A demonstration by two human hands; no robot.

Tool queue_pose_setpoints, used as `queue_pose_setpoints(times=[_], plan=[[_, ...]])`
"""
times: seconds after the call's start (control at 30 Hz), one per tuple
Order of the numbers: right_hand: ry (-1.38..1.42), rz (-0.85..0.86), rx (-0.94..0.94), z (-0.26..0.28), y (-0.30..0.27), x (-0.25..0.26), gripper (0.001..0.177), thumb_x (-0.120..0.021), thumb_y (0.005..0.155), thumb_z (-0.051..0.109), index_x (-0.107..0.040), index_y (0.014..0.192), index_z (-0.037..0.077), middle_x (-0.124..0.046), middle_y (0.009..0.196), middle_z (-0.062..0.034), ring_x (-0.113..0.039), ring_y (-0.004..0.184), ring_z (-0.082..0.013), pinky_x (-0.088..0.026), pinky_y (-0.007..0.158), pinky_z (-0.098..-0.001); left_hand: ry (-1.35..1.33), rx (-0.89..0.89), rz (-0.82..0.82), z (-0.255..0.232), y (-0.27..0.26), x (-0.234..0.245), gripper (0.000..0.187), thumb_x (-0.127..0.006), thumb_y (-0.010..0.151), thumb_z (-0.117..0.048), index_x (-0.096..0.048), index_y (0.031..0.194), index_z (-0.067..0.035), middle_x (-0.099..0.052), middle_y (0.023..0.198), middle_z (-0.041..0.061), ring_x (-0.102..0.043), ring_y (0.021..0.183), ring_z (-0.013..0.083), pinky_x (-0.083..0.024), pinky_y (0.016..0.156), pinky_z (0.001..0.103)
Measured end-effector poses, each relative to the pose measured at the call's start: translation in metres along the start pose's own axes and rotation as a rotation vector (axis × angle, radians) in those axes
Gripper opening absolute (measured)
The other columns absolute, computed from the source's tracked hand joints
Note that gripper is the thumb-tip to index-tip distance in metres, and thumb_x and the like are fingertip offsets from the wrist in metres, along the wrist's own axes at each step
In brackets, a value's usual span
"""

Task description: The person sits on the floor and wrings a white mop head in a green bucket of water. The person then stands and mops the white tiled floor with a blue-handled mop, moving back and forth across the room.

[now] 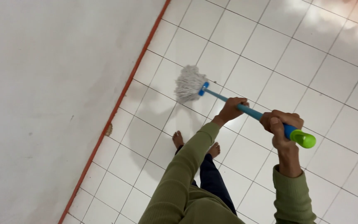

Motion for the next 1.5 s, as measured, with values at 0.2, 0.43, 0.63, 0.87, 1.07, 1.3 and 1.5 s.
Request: queue_pose_setpoints(times=[0.2,0.43,0.63,0.87,1.07,1.3,1.5], plan=[[-0.216,0.008,-0.032,0.018,-0.028,0.043,0.044,-0.048,0.095,0.011,-0.053,0.051,0.011,-0.039,0.036,0.0007,-0.029,0.034,-0.0097,-0.027,0.032,-0.0286,-0.562,-0.022,0.18,-0.066,0.014,-0.053,0.02,-0.075,0.077,-0.016,-0.056,0.082,-0.014,-0.058,0.064,0.008,-0.062,0.065,0.0307,-0.05,0.067,0.04],[-0.244,-0.038,0.033,0.002,-0.07,0.065,0.037,-0.053,0.093,0.01,-0.062,0.058,0.007,-0.039,0.036,-0.0024,-0.027,0.032,-0.0138,-0.03,0.031,-0.0285,-1.146,0.183,0.475,-0.098,0.005,-0.091,0.052,-0.066,0.088,-0.058,-0.048,0.072,-0.012,-0.041,0.063,-0.002,-0.043,0.064,0.0097,-0.038,0.064,0.027],[-0.299,-0.115,0.152,0.032,-0.079,0.061,0.048,-0.052,0.098,0.019,-0.044,0.055,0.002,-0.043,0.048,-0.0065,-0.041,0.037,-0.0187,-0.03,0.038,-0.0266,-0.564,-0.007,0.704,-0.136,0.024,-0.045,0.017,-0.061,0.074,-0.007,-0.049,0.065,-0.015,-0.059,0.062,-0.004,-0.048,0.064,0.009,-0.038,0.062,0.028],[-0.129,-0.189,0.181,0.038,-0.067,0.019,0.045,-0.045,0.092,0.009,-0.022,0.053,0.007,-0.023,0.045,-0.0053,-0.024,0.034,-0.0192,-0.021,0.035,-0.0291,-0.429,0.056,0.815,-0.11,0.006,0.007,0.024,-0.055,0.071,-0.006,-0.039,0.061,-0.019,-0.04,0.053,-0.005,-0.036,0.055,0.0091,-0.029,0.056,0.029],[0.061,-0.178,0.286,-0.015,-0.058,-0.048,0.044,-0.055,0.09,0.003,-0.046,0.047,0.011,-0.038,0.038,-0.0007,-0.029,0.031,-0.0144,-0.032,0.032,-0.0293,-0.228,0.165,0.756,-0.005,-0.021,0.058,0.007,-0.069,0.072,-0.011,-0.063,0.074,-0.014,-0.069,0.065,0.007,-0.07,0.067,0.0342,-0.054,0.07,0.041],[0.2,-0.124,0.374,-0.039,-0.028,-0.16,0.044,-0.055,0.086,0.0,-0.044,0.046,0.014,-0.037,0.038,0.0,-0.028,0.031,-0.0108,-0.03,0.031,-0.0262,-0.097,0.25,0.656,0.065,-0.052,0.163,0.017,-0.071,0.074,-0.009,-0.071,0.09,-0.014,-0.075,0.081,0.014,-0.074,0.088,0.0413,-0.056,0.085,0.05],[0.266,0.006,0.315,-0.068,-0.029,-0.227,0.04,-0.058,0.087,0.004,-0.052,0.048,0.01,-0.044,0.041,-0.0025,-0.032,0.033,-0.0128,-0.035,0.034,-0.0286,0.022,0.31,0.513,0.111,-0.091,0.241,0.01,-0.072,0.077,-0.02,-0.065,0.083,-0.017,-0.074,0.081,0.011,-0.072,0.086,0.0407,-0.057,0.084,0.05]])
Point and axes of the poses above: each hand's wrist, its own y-axis towards the middle knuckle, its own x-axis out of the back of the hand, z = x × y, the point moved 3 cm from there along y, towards the middle knuckle
